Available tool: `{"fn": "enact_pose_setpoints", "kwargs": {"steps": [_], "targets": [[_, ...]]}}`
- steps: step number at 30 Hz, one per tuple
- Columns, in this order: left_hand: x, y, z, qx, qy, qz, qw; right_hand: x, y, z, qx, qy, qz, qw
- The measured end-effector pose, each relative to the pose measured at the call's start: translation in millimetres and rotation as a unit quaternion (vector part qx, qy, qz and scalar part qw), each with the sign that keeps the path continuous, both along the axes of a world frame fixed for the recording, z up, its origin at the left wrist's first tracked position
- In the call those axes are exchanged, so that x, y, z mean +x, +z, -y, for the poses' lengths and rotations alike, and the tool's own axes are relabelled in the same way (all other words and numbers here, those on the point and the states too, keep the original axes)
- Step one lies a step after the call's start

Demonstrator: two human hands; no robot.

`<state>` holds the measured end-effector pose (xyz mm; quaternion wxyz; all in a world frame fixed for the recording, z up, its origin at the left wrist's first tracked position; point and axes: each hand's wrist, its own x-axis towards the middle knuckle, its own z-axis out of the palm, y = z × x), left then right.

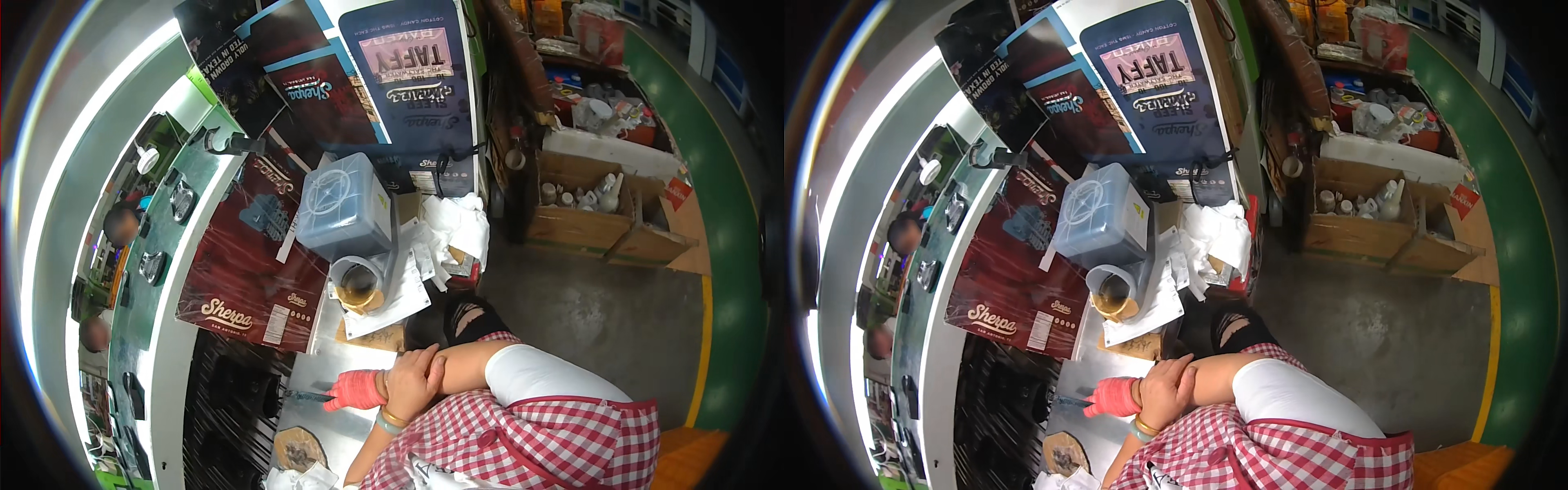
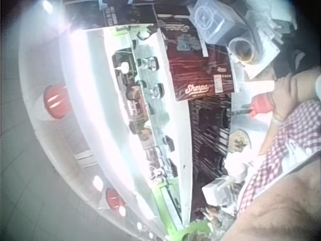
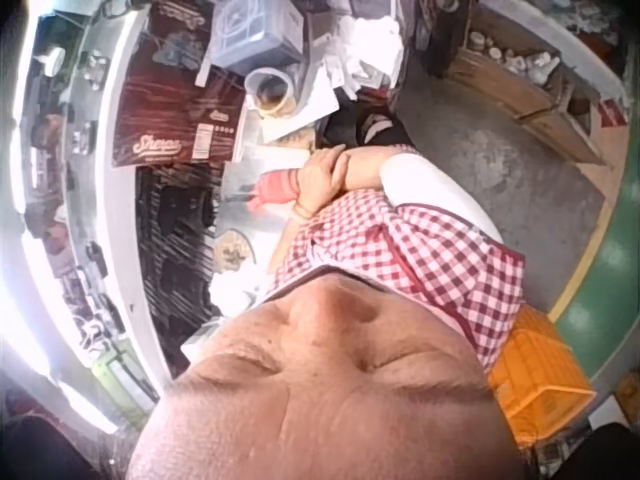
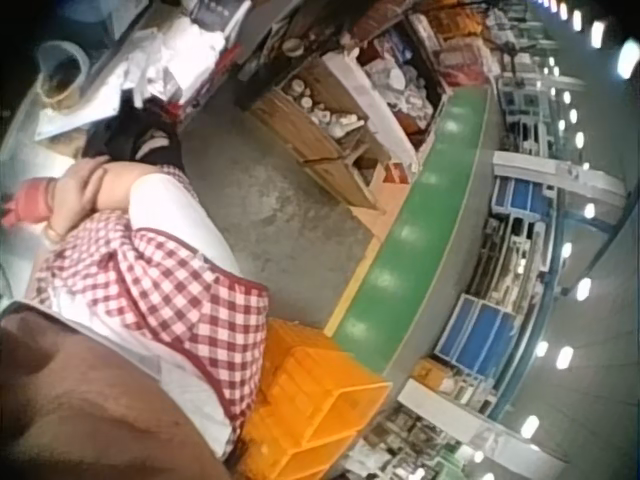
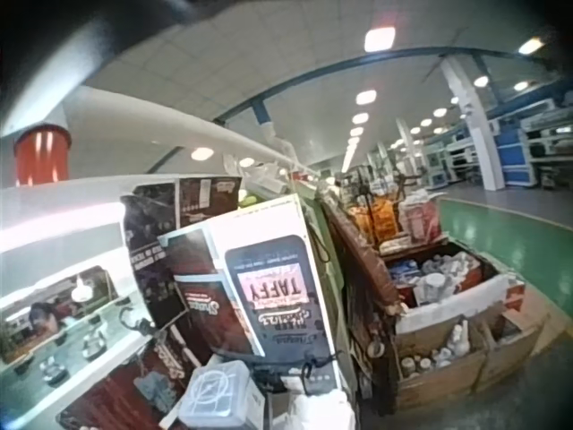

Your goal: The person scrubs the sole of a black slip-on shoe using a small blue brush and a dark liquid from a plastic container. They repeatedly dip the brush into the liquid and scrub the shoe's bottom surface. The person also moves a metal tray and a plastic container on the counter to clear space.

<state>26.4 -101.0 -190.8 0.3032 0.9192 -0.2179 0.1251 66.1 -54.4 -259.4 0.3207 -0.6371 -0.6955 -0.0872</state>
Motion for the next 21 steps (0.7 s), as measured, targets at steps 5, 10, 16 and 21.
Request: {"fn": "enact_pose_setpoints", "kwargs": {"steps": [5, 10, 16, 21], "targets": [[-4.4, -0.6, -1.0, -0.013, -0.006, 0.019, 1.0, -1.4, 3.7, 1.4, -0.013, -0.009, 0.003, 1.0], [-5.9, 1.7, -2.1, -0.022, -0.011, 0.024, 0.999, -3.4, 6.1, 0.1, -0.021, -0.013, 0.001, 1.0], [-7.2, 4.0, -3.5, -0.028, -0.016, 0.016, 0.999, -5.4, 7.8, -1.3, -0.029, -0.017, 0.001, 0.999], [-6.2, 2.7, -4.7, -0.029, -0.019, 0.019, 0.999, -5.0, 7.5, -0.6, -0.035, -0.021, -0.004, 0.999]]}}
